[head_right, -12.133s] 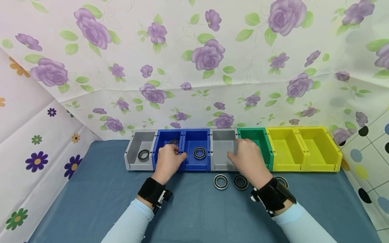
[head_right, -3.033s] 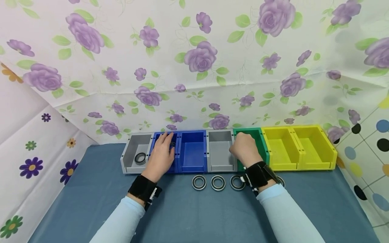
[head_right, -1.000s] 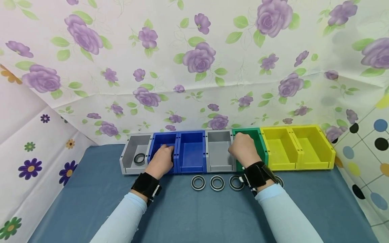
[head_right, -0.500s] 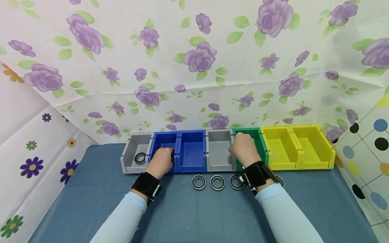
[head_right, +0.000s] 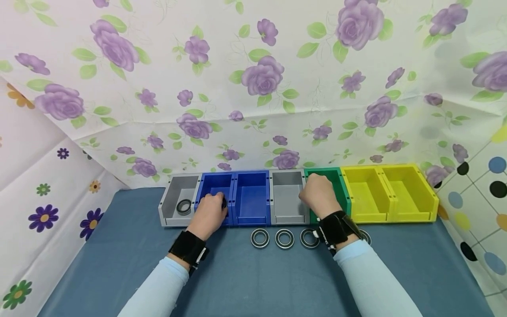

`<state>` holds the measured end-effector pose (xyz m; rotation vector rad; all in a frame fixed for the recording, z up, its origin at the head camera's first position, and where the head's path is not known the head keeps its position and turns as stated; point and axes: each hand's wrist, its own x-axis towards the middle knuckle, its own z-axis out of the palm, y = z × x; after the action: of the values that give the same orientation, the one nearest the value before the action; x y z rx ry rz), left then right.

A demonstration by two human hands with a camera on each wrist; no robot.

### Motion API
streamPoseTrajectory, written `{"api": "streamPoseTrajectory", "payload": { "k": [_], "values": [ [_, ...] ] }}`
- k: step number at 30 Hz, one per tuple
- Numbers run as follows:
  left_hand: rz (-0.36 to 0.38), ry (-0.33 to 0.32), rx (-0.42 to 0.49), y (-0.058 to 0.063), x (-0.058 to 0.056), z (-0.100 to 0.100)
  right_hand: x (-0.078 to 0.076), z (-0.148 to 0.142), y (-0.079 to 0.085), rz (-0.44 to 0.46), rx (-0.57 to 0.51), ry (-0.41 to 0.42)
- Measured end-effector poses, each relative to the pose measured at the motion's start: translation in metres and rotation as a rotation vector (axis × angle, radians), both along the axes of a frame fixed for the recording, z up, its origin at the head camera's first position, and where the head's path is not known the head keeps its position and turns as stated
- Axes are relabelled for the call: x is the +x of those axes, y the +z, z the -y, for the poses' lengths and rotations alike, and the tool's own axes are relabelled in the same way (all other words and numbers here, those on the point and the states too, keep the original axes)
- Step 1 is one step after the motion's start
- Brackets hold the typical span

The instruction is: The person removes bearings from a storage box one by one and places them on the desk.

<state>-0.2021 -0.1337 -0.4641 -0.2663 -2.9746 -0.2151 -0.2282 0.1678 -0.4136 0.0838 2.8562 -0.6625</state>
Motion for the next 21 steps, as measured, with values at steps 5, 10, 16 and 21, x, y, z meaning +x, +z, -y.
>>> {"api": "streamPoseTrajectory", "payload": {
  "k": [5, 10, 16, 21],
  "values": [
    [-0.064, 0.042, 0.075, 0.006, 0.006, 0.001, 0.000, 0.000, 0.000, 0.007, -0.006, -0.004],
    [-0.120, 0.053, 0.178, 0.014, 0.011, 0.005, 0.000, 0.000, 0.000, 0.008, -0.008, -0.007],
    [-0.186, 0.010, 0.297, 0.023, 0.018, 0.010, -0.001, -0.001, 0.000, 0.010, -0.009, 0.000],
    [-0.234, -0.003, 0.370, 0.026, 0.023, 0.012, -0.002, -0.001, -0.001, 0.005, -0.009, 0.006]
  ]
}}
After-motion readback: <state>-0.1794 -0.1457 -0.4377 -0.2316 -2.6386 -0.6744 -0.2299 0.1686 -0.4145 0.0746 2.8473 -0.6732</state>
